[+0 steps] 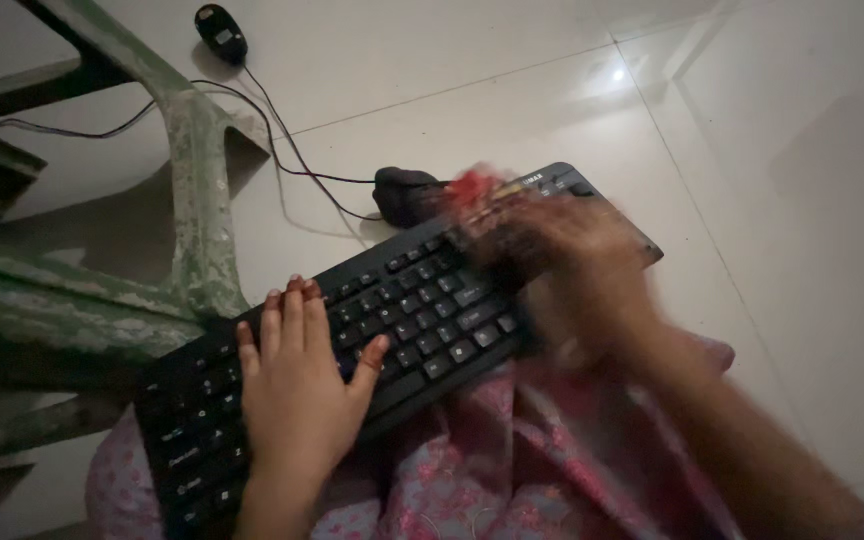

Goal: The person wipes a computer keyboard and mouse with a cloth, then wipes the floor. The person also repeatedly picks up and places down a book from a chair to a nearby table.

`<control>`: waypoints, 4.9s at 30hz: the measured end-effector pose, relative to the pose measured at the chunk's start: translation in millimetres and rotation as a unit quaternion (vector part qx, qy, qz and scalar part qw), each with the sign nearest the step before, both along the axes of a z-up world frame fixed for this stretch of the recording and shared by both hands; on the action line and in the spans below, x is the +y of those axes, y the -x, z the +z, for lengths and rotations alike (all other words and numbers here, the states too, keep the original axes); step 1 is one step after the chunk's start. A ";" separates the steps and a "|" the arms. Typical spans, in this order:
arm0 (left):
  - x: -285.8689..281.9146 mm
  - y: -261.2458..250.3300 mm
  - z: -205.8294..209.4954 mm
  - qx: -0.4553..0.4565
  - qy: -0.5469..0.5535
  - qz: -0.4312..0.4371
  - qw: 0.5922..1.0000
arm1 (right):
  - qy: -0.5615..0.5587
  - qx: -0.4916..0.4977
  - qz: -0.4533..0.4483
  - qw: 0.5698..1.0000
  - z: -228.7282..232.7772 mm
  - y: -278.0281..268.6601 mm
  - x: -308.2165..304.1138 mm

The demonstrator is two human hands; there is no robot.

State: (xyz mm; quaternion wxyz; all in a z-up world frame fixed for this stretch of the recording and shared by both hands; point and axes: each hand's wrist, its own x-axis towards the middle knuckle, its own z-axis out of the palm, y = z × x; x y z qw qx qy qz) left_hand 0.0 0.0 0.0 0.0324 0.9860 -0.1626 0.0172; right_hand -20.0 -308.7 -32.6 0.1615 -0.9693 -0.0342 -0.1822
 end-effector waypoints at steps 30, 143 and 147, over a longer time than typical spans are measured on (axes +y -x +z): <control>-0.4 0.4 0.7 -0.013 0.027 -0.008 1.000 | 0.080 -0.122 0.208 0.967 43.2 -65.8 5.6; 75.9 60.4 166.4 -0.085 0.378 -0.041 0.921 | -0.075 0.067 0.185 0.978 94.2 15.6 6.8; 59.7 42.1 212.2 -0.204 0.409 -0.153 0.876 | -0.082 0.026 0.190 0.978 109.4 4.0 -0.8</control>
